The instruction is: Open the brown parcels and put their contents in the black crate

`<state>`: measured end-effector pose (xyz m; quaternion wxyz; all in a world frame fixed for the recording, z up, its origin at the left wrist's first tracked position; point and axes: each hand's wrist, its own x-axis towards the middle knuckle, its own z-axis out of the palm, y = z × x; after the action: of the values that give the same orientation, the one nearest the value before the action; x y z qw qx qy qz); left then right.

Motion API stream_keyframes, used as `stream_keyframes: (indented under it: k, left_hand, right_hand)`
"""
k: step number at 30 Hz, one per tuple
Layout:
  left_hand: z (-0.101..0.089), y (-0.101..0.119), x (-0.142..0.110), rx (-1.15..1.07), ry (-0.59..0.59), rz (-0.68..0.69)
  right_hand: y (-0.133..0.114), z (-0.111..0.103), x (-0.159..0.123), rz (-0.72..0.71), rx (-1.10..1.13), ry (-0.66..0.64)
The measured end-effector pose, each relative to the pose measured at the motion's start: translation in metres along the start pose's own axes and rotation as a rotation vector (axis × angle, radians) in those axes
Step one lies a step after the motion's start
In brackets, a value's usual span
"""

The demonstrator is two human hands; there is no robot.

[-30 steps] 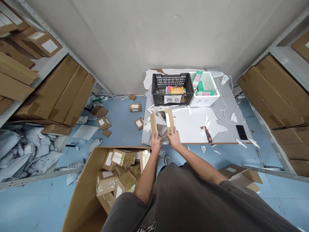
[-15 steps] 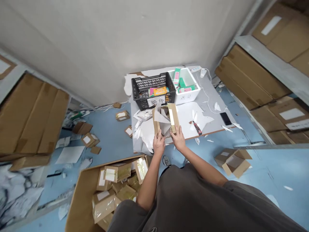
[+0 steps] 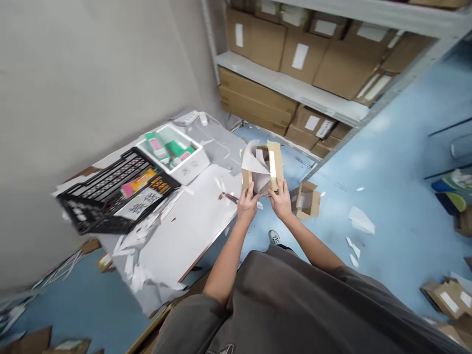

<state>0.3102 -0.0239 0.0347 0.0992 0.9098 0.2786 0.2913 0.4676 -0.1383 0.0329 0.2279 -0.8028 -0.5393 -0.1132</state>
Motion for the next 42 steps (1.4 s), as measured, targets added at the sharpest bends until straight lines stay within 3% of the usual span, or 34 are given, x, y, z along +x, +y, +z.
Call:
stream_keyframes:
  k: [3, 6, 10, 13, 16, 19, 22, 27, 32, 37, 42]
  left_hand:
    - [0.059, 0.073, 0.051, -0.057, -0.149, 0.078]
    - [0.111, 0.136, 0.089, -0.098, -0.294, 0.12]
    - [0.163, 0.185, 0.118, -0.111, -0.39, 0.122]
    - [0.184, 0.193, 0.127, -0.092, -0.444, 0.109]
    - [0.189, 0.181, 0.126, -0.072, -0.496, 0.13]
    - [0.179, 0.158, 0.119, -0.03, -0.51, 0.087]
    - [0.157, 0.13, 0.107, 0.031, -0.493, -0.041]
    - [0.104, 0.09, 0.07, 0.149, -0.386, -0.275]
    - [0.038, 0.06, 0.011, 0.258, -0.313, -0.561]
    - [-0.039, 0.044, -0.065, 0.369, -0.179, -0.842]
    - [-0.113, 0.052, -0.163, 0.454, -0.003, -1.05]
  right_hand:
    - [0.098, -0.031, -0.008, 0.129, -0.057, -0.006]
    - [0.18, -0.053, -0.017, 0.236, -0.094, -0.058]
    - [0.257, -0.059, -0.026, 0.282, -0.076, -0.142]
    - [0.294, -0.052, -0.035, 0.275, -0.037, -0.248]
    - [0.323, -0.046, -0.046, 0.28, -0.01, -0.315]
    - [0.344, -0.042, -0.049, 0.31, -0.016, -0.297]
    - [0.351, -0.036, -0.038, 0.294, -0.025, -0.254]
    - [0.327, -0.014, 0.006, 0.118, 0.034, -0.243]
    - [0.259, 0.022, 0.063, -0.107, 0.118, -0.335]
    - [0.146, 0.05, 0.099, -0.429, 0.223, -0.379]
    - [-0.003, 0.055, 0.078, -0.731, 0.331, -0.399]
